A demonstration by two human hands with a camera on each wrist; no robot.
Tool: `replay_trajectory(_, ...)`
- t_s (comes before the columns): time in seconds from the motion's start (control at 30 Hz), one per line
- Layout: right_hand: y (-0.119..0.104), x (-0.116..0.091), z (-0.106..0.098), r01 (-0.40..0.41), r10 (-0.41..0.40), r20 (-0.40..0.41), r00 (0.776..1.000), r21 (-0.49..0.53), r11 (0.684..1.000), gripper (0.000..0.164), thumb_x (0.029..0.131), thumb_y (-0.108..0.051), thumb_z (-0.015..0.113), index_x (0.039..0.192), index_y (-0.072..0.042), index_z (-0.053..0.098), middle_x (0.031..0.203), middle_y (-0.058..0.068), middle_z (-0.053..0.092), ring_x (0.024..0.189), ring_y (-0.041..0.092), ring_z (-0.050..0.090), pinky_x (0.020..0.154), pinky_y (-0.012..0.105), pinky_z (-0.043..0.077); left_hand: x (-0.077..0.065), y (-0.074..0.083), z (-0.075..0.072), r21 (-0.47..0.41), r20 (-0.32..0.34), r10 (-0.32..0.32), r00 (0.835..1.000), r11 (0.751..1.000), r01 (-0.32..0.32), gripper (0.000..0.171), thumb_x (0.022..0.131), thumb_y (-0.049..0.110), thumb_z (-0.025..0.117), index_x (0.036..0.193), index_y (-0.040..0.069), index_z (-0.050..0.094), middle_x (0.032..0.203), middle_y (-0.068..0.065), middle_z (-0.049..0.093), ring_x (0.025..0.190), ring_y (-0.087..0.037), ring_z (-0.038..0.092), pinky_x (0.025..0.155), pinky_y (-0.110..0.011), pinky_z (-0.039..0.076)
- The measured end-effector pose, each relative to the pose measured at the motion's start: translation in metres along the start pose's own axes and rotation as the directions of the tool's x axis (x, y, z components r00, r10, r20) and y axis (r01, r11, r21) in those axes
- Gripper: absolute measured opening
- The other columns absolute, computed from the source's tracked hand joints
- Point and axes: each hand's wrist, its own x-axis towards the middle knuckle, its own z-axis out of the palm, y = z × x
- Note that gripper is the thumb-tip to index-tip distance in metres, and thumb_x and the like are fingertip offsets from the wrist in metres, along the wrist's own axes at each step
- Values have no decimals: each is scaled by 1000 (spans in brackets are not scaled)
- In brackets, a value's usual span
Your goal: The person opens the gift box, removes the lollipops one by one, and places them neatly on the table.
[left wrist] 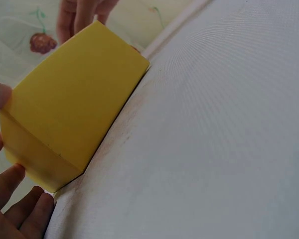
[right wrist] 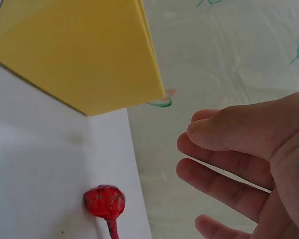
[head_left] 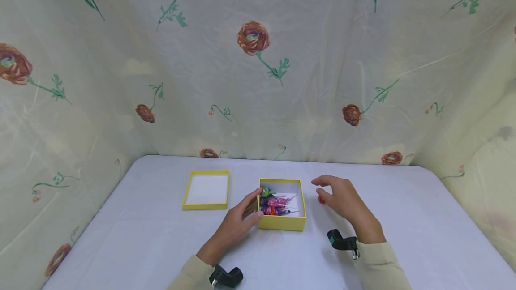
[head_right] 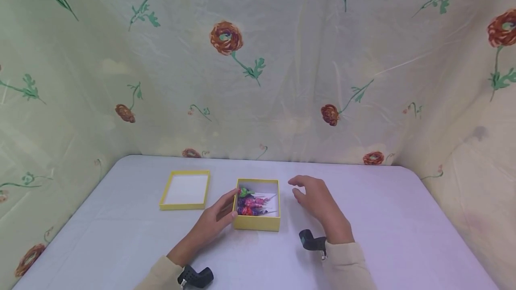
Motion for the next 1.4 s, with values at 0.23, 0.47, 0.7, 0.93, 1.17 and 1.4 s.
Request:
replay_trajectory(0.23, -12, -2, -2, 41, -41, -23, 999, -2, 999, 27, 91, -11, 66, 118, -9, 68, 116, 11, 67, 112, 32, 58, 98, 55, 47, 10, -28, 3, 18, 4, 15, 1000, 1000, -15, 59, 98, 27, 56, 151, 31, 30, 156, 4, 29, 142, -25, 31, 113, -41, 34)
replay_trajectory(0.47, -24, -3, 1, 87, -87, -32, 996, 5, 996, 29, 91, -12, 67, 119, -9, 67, 117, 10, 67, 113, 30, 59, 97, 54, 49, 10, -34, 2, 18, 7, 1, 1000, 1000, -1, 59, 97, 33, 56, 150, 36, 31, 155, 11, 29, 141, -20, 32, 113, -36, 35)
replay_trajectory(0.7, -35, -2, 5, 141, -140, -24, 990, 40, 989, 28, 90, -12, 68, 118, -8, 68, 115, 9, 68, 111, 29, 60, 95, 52, 51, 11, -33, 2, 24, 7, -8, 1000, 1000, 8, 59, 97, 34, 56, 151, 35, 30, 155, 11, 29, 141, -19, 32, 113, -36, 34)
replay_trajectory(0.93, -47, -2, 13, 156, -157, 18, 987, 69, 985, 29, 89, -14, 69, 118, -9, 68, 119, 7, 67, 114, 28, 59, 99, 52, 48, 10, -32, 3, 15, 13, -12, 1000, 1000, 11, 59, 97, 34, 56, 151, 35, 30, 155, 8, 29, 141, -22, 32, 113, -38, 35)
replay_trajectory(1.17, -53, 0, 21, 174, -181, 66, 981, 102, 979, 31, 87, -12, 71, 118, -10, 69, 117, 5, 68, 113, 28, 60, 99, 53, 48, 11, -33, 3, 11, 22, -10, 1000, 1000, 10, 59, 98, 35, 55, 150, 36, 30, 155, 11, 29, 141, -20, 32, 113, -37, 35)
replay_trajectory(1.4, -55, 1, 30, 200, -217, 116, 969, 147, 969, 29, 87, -12, 71, 116, -8, 69, 114, 5, 68, 109, 27, 61, 96, 50, 51, 11, -34, 2, 7, 26, -5, 1000, 1000, 5, 58, 98, 35, 55, 150, 40, 29, 155, 13, 28, 141, -19, 32, 113, -36, 34)
